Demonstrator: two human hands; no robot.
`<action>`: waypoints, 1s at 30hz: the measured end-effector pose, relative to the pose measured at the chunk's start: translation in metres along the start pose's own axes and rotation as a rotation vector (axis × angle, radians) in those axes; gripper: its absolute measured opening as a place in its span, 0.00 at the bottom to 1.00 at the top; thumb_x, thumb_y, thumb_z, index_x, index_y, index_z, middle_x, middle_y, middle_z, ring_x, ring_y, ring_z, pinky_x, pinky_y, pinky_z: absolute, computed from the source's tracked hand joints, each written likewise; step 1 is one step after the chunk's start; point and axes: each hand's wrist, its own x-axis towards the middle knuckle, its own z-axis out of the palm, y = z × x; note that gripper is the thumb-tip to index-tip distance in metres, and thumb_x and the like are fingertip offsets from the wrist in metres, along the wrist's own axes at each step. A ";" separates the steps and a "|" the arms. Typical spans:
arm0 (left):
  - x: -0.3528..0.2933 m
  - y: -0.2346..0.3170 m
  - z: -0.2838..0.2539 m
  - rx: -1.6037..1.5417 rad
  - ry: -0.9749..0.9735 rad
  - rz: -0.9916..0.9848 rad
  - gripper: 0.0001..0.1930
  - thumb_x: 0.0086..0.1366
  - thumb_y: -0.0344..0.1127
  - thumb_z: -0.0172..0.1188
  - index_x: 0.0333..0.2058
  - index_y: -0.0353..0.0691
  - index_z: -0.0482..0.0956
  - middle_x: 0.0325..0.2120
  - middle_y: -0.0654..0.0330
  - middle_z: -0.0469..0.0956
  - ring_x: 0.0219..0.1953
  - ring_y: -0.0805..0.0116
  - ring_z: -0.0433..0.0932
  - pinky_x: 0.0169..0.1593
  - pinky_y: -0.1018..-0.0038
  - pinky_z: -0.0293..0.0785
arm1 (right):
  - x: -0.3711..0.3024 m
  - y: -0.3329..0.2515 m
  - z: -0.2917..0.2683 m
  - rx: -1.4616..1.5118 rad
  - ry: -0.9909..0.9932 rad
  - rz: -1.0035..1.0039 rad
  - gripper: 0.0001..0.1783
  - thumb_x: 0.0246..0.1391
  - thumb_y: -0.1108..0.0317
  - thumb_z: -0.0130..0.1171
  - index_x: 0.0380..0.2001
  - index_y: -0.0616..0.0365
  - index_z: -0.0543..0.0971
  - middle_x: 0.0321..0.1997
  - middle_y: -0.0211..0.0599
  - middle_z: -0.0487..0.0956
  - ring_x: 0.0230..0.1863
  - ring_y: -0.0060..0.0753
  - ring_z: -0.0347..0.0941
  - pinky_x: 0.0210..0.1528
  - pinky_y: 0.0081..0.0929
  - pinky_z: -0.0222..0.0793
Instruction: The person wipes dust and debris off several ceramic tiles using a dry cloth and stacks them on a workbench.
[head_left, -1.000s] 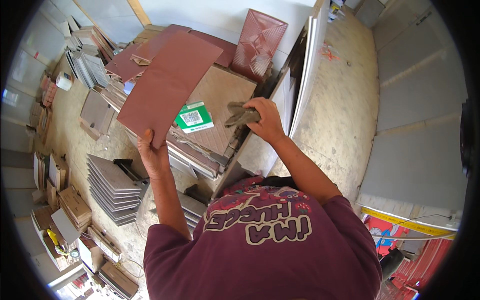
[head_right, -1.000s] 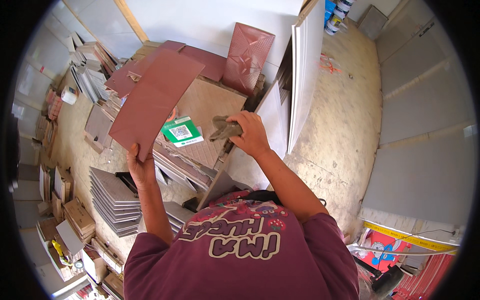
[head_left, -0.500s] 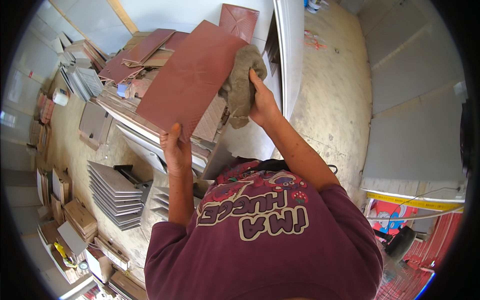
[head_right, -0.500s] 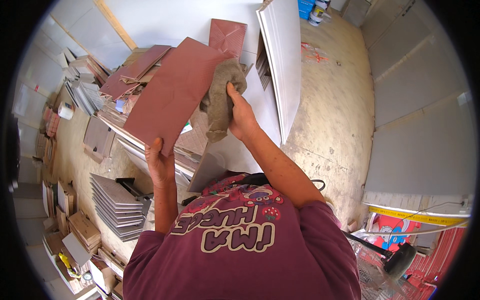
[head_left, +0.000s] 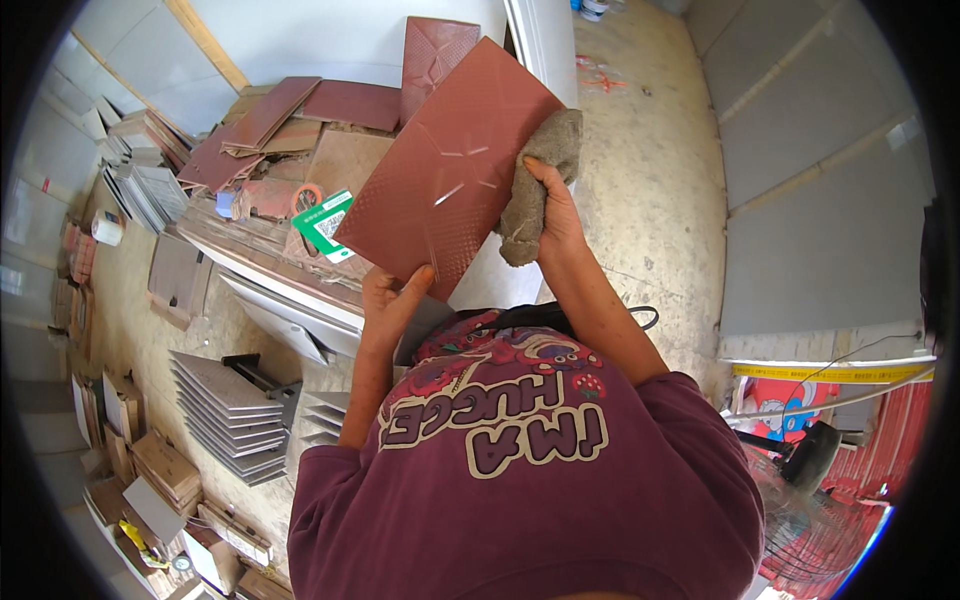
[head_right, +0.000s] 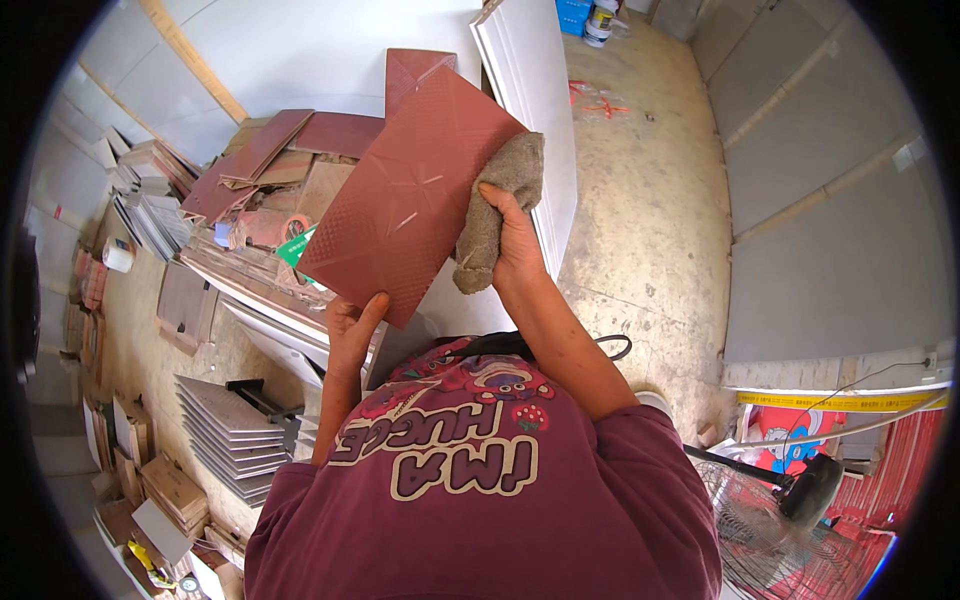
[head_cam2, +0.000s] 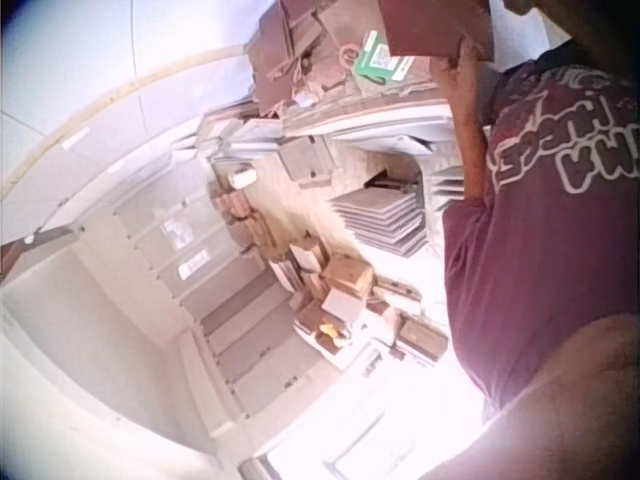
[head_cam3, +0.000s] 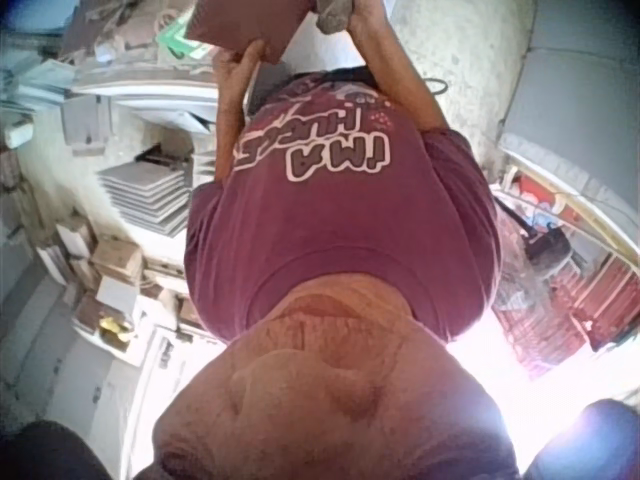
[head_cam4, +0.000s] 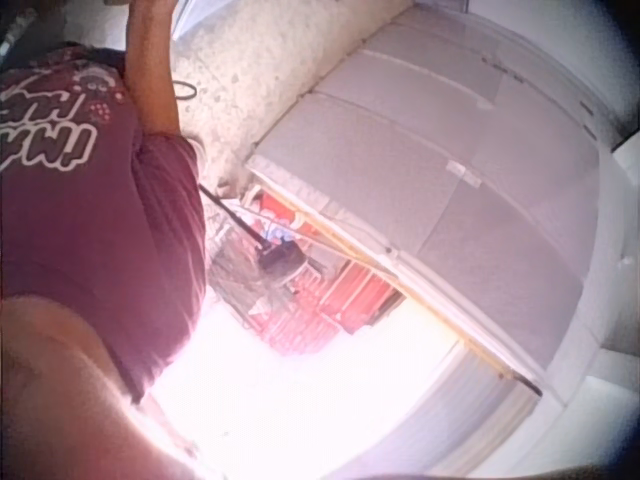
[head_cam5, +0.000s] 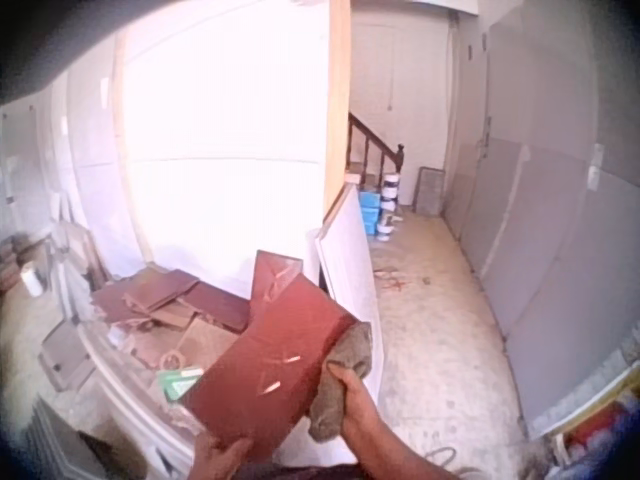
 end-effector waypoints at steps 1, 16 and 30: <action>0.003 -0.001 0.000 -0.025 0.005 -0.020 0.13 0.59 0.27 0.64 0.43 0.37 0.78 0.38 0.64 0.79 0.42 0.75 0.75 0.49 0.76 0.69 | -0.002 -0.002 0.002 0.001 0.019 -0.017 0.26 0.47 0.61 0.64 0.50 0.52 0.70 0.43 0.34 0.74 0.45 0.36 0.71 0.43 0.44 0.71; 0.015 -0.037 0.008 -0.729 0.093 -0.442 0.28 0.60 0.30 0.61 0.58 0.36 0.63 0.54 0.56 0.69 0.56 0.61 0.68 0.60 0.64 0.64 | -0.010 -0.007 -0.010 -0.376 0.068 -0.222 0.22 0.52 0.63 0.62 0.47 0.64 0.72 0.37 0.37 0.78 0.35 0.31 0.76 0.37 0.31 0.75; 0.011 -0.042 0.009 -0.691 0.058 -0.476 0.25 0.61 0.30 0.59 0.57 0.36 0.63 0.52 0.56 0.70 0.54 0.61 0.70 0.58 0.63 0.66 | 0.020 -0.062 -0.013 -1.370 0.216 -1.008 0.28 0.52 0.59 0.62 0.53 0.63 0.70 0.54 0.46 0.72 0.55 0.45 0.69 0.55 0.35 0.65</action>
